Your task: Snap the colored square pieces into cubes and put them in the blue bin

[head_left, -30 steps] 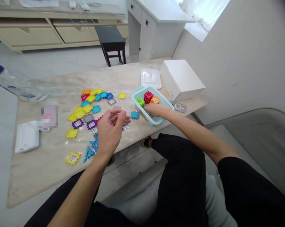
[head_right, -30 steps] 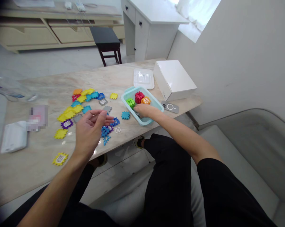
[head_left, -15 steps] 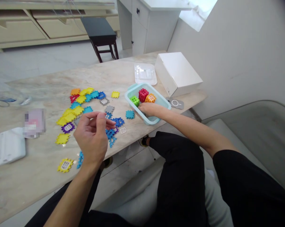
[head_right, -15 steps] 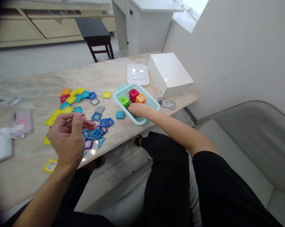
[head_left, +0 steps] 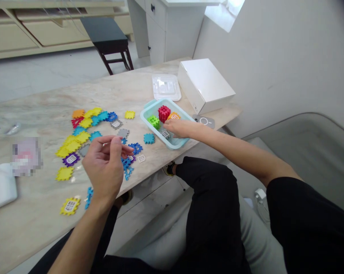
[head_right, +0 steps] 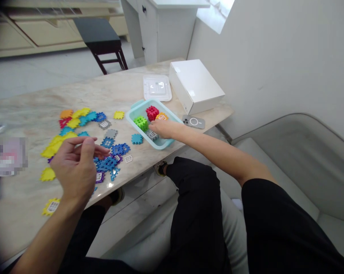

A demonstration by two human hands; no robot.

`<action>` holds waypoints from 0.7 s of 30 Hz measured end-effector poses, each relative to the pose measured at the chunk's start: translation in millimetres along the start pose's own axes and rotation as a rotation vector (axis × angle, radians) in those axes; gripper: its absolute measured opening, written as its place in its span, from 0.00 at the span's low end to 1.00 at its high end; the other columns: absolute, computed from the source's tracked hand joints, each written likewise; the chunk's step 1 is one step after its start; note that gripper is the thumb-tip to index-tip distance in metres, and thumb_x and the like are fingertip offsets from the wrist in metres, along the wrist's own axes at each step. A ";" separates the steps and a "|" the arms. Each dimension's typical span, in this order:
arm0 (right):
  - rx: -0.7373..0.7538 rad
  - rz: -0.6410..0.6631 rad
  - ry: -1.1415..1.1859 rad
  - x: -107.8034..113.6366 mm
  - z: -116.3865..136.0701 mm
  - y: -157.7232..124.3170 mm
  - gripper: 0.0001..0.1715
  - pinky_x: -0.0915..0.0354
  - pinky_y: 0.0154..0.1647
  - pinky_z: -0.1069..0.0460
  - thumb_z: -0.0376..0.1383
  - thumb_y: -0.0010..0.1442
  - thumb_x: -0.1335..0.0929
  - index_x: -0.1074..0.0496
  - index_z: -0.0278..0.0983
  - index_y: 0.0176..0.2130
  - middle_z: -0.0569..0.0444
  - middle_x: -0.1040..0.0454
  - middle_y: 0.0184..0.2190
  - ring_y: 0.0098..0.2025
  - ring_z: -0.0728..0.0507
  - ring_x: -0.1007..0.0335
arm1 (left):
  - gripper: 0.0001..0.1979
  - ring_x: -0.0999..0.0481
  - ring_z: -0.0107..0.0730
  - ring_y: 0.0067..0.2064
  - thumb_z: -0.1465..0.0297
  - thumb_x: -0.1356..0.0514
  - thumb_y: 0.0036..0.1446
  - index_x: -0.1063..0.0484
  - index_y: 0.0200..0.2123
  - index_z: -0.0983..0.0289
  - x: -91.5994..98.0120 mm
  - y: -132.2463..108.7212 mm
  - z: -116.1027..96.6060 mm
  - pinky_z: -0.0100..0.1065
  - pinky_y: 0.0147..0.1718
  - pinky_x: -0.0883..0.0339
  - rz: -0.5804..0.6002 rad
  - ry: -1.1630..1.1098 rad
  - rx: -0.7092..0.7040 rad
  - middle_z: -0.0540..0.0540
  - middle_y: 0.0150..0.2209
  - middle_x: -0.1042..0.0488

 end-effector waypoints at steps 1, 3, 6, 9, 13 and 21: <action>0.002 0.013 0.031 5.8 -0.6 -4.4 0.20 0.28 0.65 0.43 0.27 0.66 0.24 0.20 0.30 0.57 0.38 0.17 0.58 0.61 0.34 0.20 | 0.11 0.18 0.33 0.28 0.55 0.31 0.72 0.21 0.44 0.55 -0.3 -0.1 0.2 0.36 0.33 0.21 -0.001 0.001 -0.001 0.48 0.29 0.17; -0.012 0.075 0.114 12.7 -1.8 -9.9 0.13 0.27 0.61 0.45 0.28 0.70 0.28 0.16 0.32 0.52 0.42 0.14 0.52 0.55 0.36 0.18 | 0.12 0.18 0.33 0.28 0.54 0.31 0.72 0.21 0.44 0.55 -0.2 -0.7 0.5 0.36 0.33 0.21 -0.001 -0.002 0.001 0.47 0.29 0.17; -0.049 0.246 0.228 9.3 0.2 -10.4 0.13 0.27 0.51 0.47 0.30 0.72 0.30 0.13 0.34 0.45 0.46 0.12 0.43 0.44 0.39 0.17 | 0.12 0.16 0.31 0.30 0.54 0.31 0.73 0.20 0.45 0.56 0.5 -1.3 0.2 0.35 0.35 0.22 0.016 -0.006 0.003 0.45 0.30 0.17; -0.064 0.420 0.271 -2.2 9.3 -3.6 0.12 0.29 0.47 0.49 0.31 0.71 0.29 0.12 0.32 0.45 0.48 0.11 0.42 0.41 0.41 0.19 | 0.12 0.16 0.29 0.30 0.55 0.31 0.73 0.20 0.45 0.57 1.7 -0.3 0.6 0.34 0.35 0.23 0.021 -0.008 -0.004 0.44 0.30 0.17; -0.105 0.451 0.243 -7.5 19.0 9.8 0.10 0.29 0.47 0.50 0.25 0.68 0.28 0.15 0.25 0.46 0.46 0.12 0.41 0.41 0.42 0.20 | 0.12 0.18 0.30 0.28 0.56 0.31 0.72 0.21 0.44 0.57 2.8 2.4 2.5 0.33 0.32 0.22 -0.005 -0.015 -0.010 0.47 0.29 0.17; -0.182 0.278 0.193 -10.8 11.0 21.7 0.08 0.27 0.44 0.51 0.26 0.64 0.27 0.14 0.29 0.41 0.48 0.12 0.37 0.36 0.44 0.19 | 0.10 0.17 0.32 0.28 0.59 0.33 0.73 0.23 0.44 0.58 1.1 3.7 -1.8 0.32 0.32 0.22 0.001 -0.028 0.007 0.49 0.29 0.16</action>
Point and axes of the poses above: each hand's wrist, its own y-axis towards the middle knuckle, its own x-axis out of the back of the hand, z = x × y, the point moved 4 cm from there along y, towards the middle knuckle
